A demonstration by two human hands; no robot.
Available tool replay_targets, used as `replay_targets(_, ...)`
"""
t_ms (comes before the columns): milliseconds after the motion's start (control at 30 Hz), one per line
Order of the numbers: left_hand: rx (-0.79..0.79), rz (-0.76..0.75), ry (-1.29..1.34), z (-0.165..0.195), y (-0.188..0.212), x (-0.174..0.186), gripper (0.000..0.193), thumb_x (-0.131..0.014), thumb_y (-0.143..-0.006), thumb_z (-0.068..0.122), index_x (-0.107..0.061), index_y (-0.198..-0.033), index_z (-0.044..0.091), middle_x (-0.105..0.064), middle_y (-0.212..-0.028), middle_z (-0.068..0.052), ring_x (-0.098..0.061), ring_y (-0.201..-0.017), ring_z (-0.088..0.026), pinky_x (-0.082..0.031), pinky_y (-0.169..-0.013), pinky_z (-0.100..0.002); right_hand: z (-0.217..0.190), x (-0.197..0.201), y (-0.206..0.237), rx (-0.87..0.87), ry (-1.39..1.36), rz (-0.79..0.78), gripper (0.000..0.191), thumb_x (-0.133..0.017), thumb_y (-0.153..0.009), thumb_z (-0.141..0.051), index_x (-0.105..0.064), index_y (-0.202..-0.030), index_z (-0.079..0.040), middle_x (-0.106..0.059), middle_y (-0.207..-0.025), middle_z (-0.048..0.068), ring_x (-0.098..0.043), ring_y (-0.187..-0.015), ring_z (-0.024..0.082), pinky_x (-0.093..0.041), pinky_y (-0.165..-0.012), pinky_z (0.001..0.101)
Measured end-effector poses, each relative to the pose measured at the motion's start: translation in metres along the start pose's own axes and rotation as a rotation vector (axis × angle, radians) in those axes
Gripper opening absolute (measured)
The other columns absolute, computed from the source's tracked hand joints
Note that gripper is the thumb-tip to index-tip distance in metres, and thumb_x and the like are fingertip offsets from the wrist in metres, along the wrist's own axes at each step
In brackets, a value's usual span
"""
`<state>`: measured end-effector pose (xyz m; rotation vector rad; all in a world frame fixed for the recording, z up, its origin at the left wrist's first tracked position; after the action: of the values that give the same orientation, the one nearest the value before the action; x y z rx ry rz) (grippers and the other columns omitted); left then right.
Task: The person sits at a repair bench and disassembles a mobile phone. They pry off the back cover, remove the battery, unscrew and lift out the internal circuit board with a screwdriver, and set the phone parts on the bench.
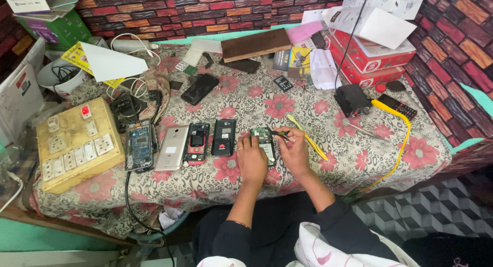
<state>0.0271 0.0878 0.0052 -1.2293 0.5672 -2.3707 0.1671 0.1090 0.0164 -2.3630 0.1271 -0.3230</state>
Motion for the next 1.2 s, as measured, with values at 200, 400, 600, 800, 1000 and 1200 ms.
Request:
replay_targets(200,-0.002,-0.01,-0.013,-0.001,0.0,0.0,0.036,-0.057,-0.084,0.004,-0.064,-0.118,-0.003,-0.059,-0.134,-0.024,-0.049,-0.129,-0.044,-0.043,-0.104,-0.052,0.001,-0.002,-0.022,-0.023,-0.105,-0.087,0.036,-0.065,-0.097,0.006,-0.035,-0.115,-0.004,-0.065,-0.111,0.015,-0.073,-0.108,0.022,-0.06,-0.089,0.0313)
replay_targets(400,-0.002,0.01,-0.007,-0.001,0.0,-0.001,0.035,-0.056,-0.084,0.005,-0.064,-0.118,-0.002,-0.059,-0.134,-0.024,-0.049,-0.128,-0.045,-0.042,-0.105,-0.053,-0.002,-0.004,-0.059,-0.174,0.212,-0.154,0.048,-0.08,-0.089,-0.006,-0.044,-0.121,-0.006,-0.071,-0.097,0.01,-0.074,-0.093,0.021,-0.057,-0.082,0.0335)
replay_targets(600,0.005,0.002,-0.009,-0.002,0.0,-0.002,0.034,-0.056,-0.084,0.005,-0.064,-0.117,-0.002,-0.06,-0.133,-0.023,-0.049,-0.129,-0.044,-0.042,-0.106,-0.053,-0.012,-0.016,-0.077,-0.112,0.213,-0.19,0.047,-0.08,-0.085,-0.003,-0.047,-0.118,-0.006,-0.071,-0.099,0.009,-0.073,-0.091,0.022,-0.058,-0.081,0.0337)
replay_targets(800,0.02,-0.013,-0.002,-0.001,0.0,-0.002,0.034,-0.056,-0.084,0.005,-0.064,-0.117,-0.003,-0.059,-0.133,-0.023,-0.049,-0.129,-0.043,-0.044,-0.103,-0.053,-0.005,-0.014,-0.087,-0.28,-0.06,-0.35,0.044,-0.058,-0.086,0.009,-0.043,-0.125,-0.007,-0.073,-0.11,0.007,-0.073,-0.103,0.018,-0.057,-0.091,0.0315)
replay_targets(1000,0.016,-0.003,0.005,0.001,0.0,0.001,0.035,-0.056,-0.084,0.004,-0.064,-0.118,-0.003,-0.06,-0.132,-0.023,-0.05,-0.129,-0.043,-0.044,-0.103,-0.053,-0.005,-0.018,-0.086,-0.213,-0.007,-0.373,0.06,-0.077,-0.079,0.009,-0.039,-0.123,-0.006,-0.059,-0.122,0.011,-0.066,-0.104,0.018,-0.054,-0.09,0.0315)
replay_targets(1200,0.007,0.002,0.008,0.001,-0.001,0.001,0.034,-0.056,-0.085,0.004,-0.064,-0.117,-0.004,-0.059,-0.133,-0.025,-0.049,-0.128,-0.045,-0.042,-0.105,-0.053,0.0,-0.02,-0.082,-0.21,0.0,-0.283,0.049,-0.071,-0.084,0.011,-0.044,-0.122,-0.006,-0.061,-0.126,0.008,-0.069,-0.102,0.014,-0.058,-0.089,0.0293)
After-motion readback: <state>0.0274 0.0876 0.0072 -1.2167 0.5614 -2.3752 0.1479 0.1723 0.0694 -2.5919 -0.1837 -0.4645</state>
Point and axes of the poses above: each hand's wrist, its own y-axis away from the middle knuckle, its own x-axis out of the back of the hand, z = x × y, the point moved 3 cm from there along -y, towards the middle knuckle
